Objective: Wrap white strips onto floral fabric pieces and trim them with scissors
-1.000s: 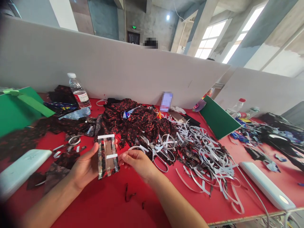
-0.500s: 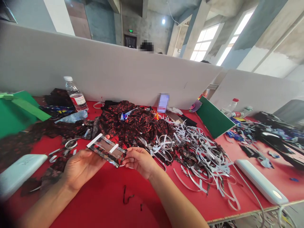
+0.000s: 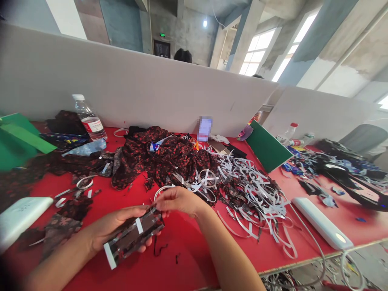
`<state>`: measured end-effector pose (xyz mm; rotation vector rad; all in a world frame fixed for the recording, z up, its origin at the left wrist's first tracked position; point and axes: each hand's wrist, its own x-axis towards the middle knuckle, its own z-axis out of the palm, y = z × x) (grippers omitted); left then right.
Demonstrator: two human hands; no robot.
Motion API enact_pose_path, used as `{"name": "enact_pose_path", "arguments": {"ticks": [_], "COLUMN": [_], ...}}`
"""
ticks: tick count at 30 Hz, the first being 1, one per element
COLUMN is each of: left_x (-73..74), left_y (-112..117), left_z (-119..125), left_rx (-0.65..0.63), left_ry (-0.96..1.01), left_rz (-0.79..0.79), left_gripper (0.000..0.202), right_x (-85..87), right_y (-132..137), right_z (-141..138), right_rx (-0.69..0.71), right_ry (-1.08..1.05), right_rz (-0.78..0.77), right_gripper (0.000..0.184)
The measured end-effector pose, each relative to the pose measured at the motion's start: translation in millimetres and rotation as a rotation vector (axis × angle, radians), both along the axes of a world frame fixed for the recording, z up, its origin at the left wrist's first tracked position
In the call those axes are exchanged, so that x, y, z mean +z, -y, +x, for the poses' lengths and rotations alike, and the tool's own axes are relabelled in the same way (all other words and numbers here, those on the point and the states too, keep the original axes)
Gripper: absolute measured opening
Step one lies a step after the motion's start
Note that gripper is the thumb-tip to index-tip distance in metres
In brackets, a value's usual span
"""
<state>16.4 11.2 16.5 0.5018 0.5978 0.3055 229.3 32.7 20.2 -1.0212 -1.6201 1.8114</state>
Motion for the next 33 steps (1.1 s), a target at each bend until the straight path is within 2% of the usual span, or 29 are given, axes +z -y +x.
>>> {"name": "enact_pose_path", "arguments": {"ticks": [2, 4, 7, 11, 14, 16, 17, 19, 21, 22, 24, 26, 28, 30, 33], "left_x": [4.1, 7.4, 10.4, 13.6, 15.4, 15.4, 15.0, 13.9, 12.9, 12.6, 12.2, 11.7, 11.4, 11.4, 11.8], "left_y": [-6.5, -15.3, -27.0, -30.0, -25.8, -23.8, -23.5, -23.8, -24.4, -24.4, -23.5, -21.7, -19.6, -17.6, -15.7], "left_z": [-6.2, -13.7, -22.3, -22.9, -20.0, -19.7, -20.1, -21.1, -21.1, -20.6, -18.3, -15.3, -12.7, -10.8, -9.2], "left_rx": [0.112, 0.285, 0.518, 0.626, 0.646, 0.675, 0.691, 0.715, 0.706, 0.696, 0.670, 0.656, 0.648, 0.636, 0.614], "left_ry": [-0.023, -0.028, 0.020, 0.018, 0.003, 0.023, 0.040, 0.066, 0.072, 0.069, 0.050, 0.025, 0.005, -0.007, -0.024], "left_rz": [-0.027, -0.022, 0.034, 0.045, 0.045, 0.065, 0.078, 0.093, 0.090, 0.086, 0.077, 0.080, 0.086, 0.078, 0.034], "left_gripper": [0.034, 0.037, 0.042, 0.043, 0.042, 0.041, 0.041, 0.040, 0.039, 0.039, 0.039, 0.040, 0.040, 0.041, 0.042], "right_x": [-0.9, -3.8, -11.5, -17.2, -9.1, 0.3, 4.8, 11.1, 12.5, 11.7, 8.9, 6.7, 5.9, 5.7, 5.4], "right_y": [-2.0, -2.4, 1.6, 9.0, 8.0, 3.5, 0.6, -4.7, -7.7, -8.0, -6.8, -5.0, -5.1, -8.6, -17.7], "right_z": [1.1, -0.1, -9.2, -22.8, -19.0, -10.2, -5.5, 1.9, 4.3, 3.5, -0.4, -4.0, -3.8, 1.0, 13.2], "right_rx": [-0.142, -0.252, -0.237, -0.247, -0.281, -0.348, -0.422, -0.609, -0.704, -0.701, -0.674, -0.697, -0.776, -0.849, -0.884], "right_ry": [0.139, 0.299, 0.407, 0.457, 0.438, 0.313, 0.164, -0.272, -0.586, -0.634, -0.640, -0.664, -0.714, -0.743, -0.737], "right_rz": [0.174, 0.342, 0.437, 0.494, 0.481, 0.432, 0.373, 0.142, -0.101, -0.173, -0.219, -0.181, -0.127, -0.097, -0.085], "right_gripper": [0.033, 0.029, 0.008, 0.015, 0.008, 0.006, 0.011, 0.018, 0.025, 0.026, 0.024, 0.024, 0.024, 0.020, 0.014]}}
